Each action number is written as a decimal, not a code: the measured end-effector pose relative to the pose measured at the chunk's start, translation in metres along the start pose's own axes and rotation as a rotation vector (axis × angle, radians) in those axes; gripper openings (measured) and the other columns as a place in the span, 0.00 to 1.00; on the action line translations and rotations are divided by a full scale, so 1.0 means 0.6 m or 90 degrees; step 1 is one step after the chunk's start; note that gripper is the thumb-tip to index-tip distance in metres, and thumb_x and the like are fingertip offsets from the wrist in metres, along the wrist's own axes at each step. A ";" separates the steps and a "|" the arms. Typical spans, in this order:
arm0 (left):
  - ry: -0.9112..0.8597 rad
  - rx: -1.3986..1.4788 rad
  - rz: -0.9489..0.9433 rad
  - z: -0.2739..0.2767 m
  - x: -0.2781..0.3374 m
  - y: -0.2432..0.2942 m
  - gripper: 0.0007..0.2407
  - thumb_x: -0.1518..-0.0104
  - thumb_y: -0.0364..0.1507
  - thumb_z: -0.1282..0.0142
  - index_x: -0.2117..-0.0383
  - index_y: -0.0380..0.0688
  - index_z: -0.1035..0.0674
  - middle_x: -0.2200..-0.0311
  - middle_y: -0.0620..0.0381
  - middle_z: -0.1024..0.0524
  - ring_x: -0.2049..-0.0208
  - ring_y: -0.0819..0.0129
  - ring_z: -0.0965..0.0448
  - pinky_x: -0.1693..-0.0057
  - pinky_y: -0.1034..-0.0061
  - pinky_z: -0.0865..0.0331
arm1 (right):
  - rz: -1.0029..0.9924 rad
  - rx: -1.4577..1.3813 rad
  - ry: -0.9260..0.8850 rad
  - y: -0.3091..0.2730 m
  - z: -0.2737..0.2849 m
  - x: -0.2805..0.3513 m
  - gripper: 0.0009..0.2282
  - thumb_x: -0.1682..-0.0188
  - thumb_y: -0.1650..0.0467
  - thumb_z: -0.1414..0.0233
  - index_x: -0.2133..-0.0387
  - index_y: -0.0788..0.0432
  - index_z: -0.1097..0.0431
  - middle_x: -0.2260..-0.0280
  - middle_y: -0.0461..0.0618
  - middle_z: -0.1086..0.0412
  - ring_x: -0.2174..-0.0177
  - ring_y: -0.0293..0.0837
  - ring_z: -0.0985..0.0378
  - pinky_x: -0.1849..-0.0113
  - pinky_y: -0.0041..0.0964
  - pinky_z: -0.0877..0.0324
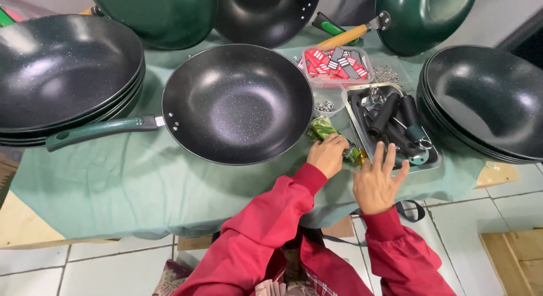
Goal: Assembling a handle onto a wok using a screwdriver and screws.
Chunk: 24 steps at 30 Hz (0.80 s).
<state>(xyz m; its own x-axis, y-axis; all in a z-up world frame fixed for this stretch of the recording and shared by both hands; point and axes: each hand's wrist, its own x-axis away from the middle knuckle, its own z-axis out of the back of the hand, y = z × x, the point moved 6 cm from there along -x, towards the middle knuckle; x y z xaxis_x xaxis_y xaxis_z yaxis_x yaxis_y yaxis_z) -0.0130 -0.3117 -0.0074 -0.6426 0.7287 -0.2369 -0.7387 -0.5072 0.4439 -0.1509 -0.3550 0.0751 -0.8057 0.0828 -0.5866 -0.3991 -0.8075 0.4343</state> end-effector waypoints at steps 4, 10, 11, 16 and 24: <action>-0.011 0.022 0.010 0.002 0.004 -0.001 0.14 0.39 0.25 0.54 0.49 0.57 0.25 0.47 0.64 0.28 0.34 0.65 0.40 0.39 0.48 0.34 | 0.000 -0.013 0.014 0.010 0.012 0.028 0.14 0.62 0.61 0.35 0.65 0.51 0.23 0.37 0.57 0.34 0.33 0.60 0.43 0.38 0.68 0.55; -0.008 0.029 0.010 0.012 0.010 0.008 0.13 0.39 0.23 0.54 0.50 0.55 0.24 0.47 0.63 0.29 0.32 0.64 0.41 0.41 0.50 0.31 | -0.058 -0.082 0.042 0.024 -0.011 0.108 0.16 0.54 0.56 0.40 0.53 0.40 0.24 0.60 0.41 0.34 0.59 0.45 0.32 0.56 0.45 0.41; -0.007 0.042 0.007 0.011 0.010 0.007 0.13 0.39 0.23 0.54 0.51 0.55 0.24 0.47 0.63 0.29 0.32 0.63 0.42 0.41 0.49 0.32 | -0.061 -0.096 0.037 0.024 -0.023 0.119 0.18 0.52 0.54 0.43 0.50 0.40 0.25 0.64 0.40 0.32 0.63 0.42 0.28 0.59 0.42 0.38; 0.004 0.046 0.018 0.022 0.017 0.014 0.12 0.38 0.24 0.54 0.51 0.56 0.25 0.47 0.63 0.31 0.32 0.65 0.43 0.40 0.50 0.32 | -0.110 -0.218 -0.054 0.053 -0.025 0.135 0.18 0.47 0.54 0.46 0.47 0.44 0.26 0.66 0.42 0.24 0.65 0.41 0.20 0.64 0.34 0.31; 0.116 0.136 -0.045 0.040 0.011 -0.003 0.14 0.39 0.22 0.54 0.55 0.60 0.21 0.50 0.73 0.24 0.33 0.61 0.33 0.48 0.55 0.27 | -0.399 -0.333 -0.400 0.233 0.133 0.152 0.17 0.44 0.56 0.47 0.41 0.31 0.25 0.61 0.41 0.23 0.65 0.47 0.23 0.55 0.40 0.32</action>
<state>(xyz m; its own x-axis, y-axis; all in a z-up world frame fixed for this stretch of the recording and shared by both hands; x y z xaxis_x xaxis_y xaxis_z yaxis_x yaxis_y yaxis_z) -0.0109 -0.2952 0.0107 -0.6315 0.6538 -0.4167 -0.7355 -0.3352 0.5887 -0.3151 -0.4138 0.1372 -0.6619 0.7456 -0.0764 -0.7071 -0.6550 -0.2665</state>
